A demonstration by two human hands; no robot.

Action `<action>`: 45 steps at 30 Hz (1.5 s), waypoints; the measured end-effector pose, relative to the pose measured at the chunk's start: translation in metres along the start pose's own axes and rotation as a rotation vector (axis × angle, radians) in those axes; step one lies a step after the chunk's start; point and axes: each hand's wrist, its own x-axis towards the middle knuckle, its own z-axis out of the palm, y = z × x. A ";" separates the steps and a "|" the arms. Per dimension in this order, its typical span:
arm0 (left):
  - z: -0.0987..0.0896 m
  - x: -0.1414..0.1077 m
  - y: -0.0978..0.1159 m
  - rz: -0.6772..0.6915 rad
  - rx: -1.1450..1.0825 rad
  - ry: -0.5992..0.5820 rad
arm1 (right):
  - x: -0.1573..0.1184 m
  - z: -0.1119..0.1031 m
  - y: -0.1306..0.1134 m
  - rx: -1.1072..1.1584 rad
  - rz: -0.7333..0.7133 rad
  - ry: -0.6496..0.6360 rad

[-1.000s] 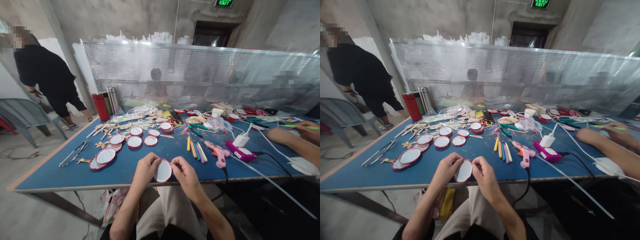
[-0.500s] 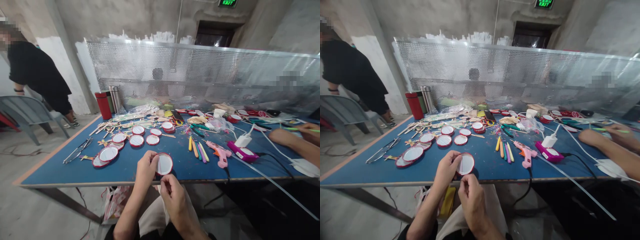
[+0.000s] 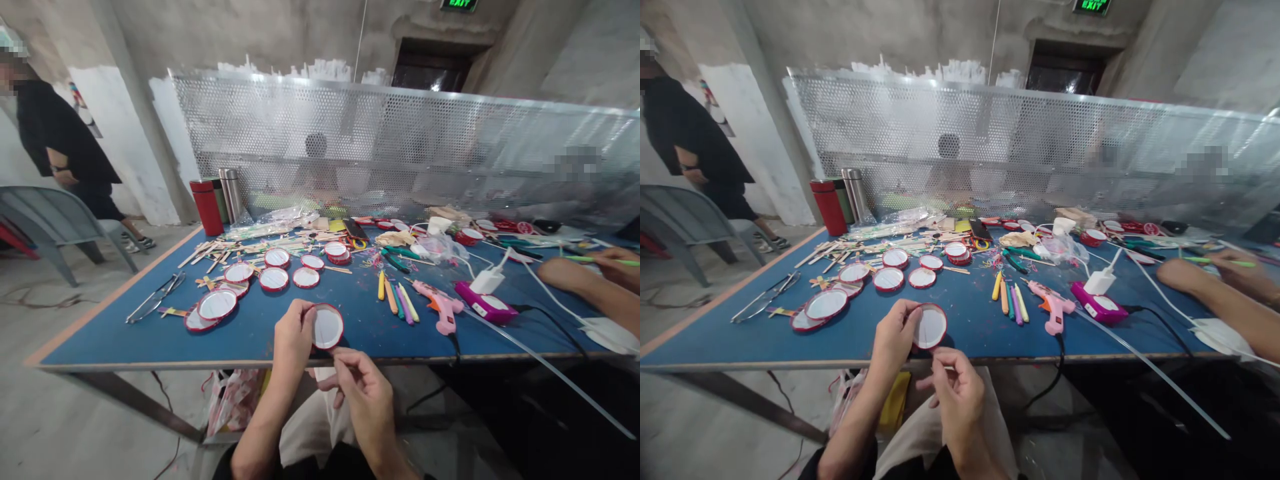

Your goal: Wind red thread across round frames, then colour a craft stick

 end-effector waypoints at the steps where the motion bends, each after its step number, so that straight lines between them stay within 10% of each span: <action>1: 0.000 0.000 0.000 0.000 -0.008 0.002 | 0.002 -0.002 -0.002 -0.013 -0.027 0.037; 15: -0.010 0.001 -0.009 0.125 -0.185 -0.281 | 0.045 -0.009 -0.035 -0.337 -0.082 -0.242; 45: -0.004 -0.001 -0.013 0.280 -0.064 -0.186 | 0.037 -0.003 -0.033 -0.245 -0.086 -0.192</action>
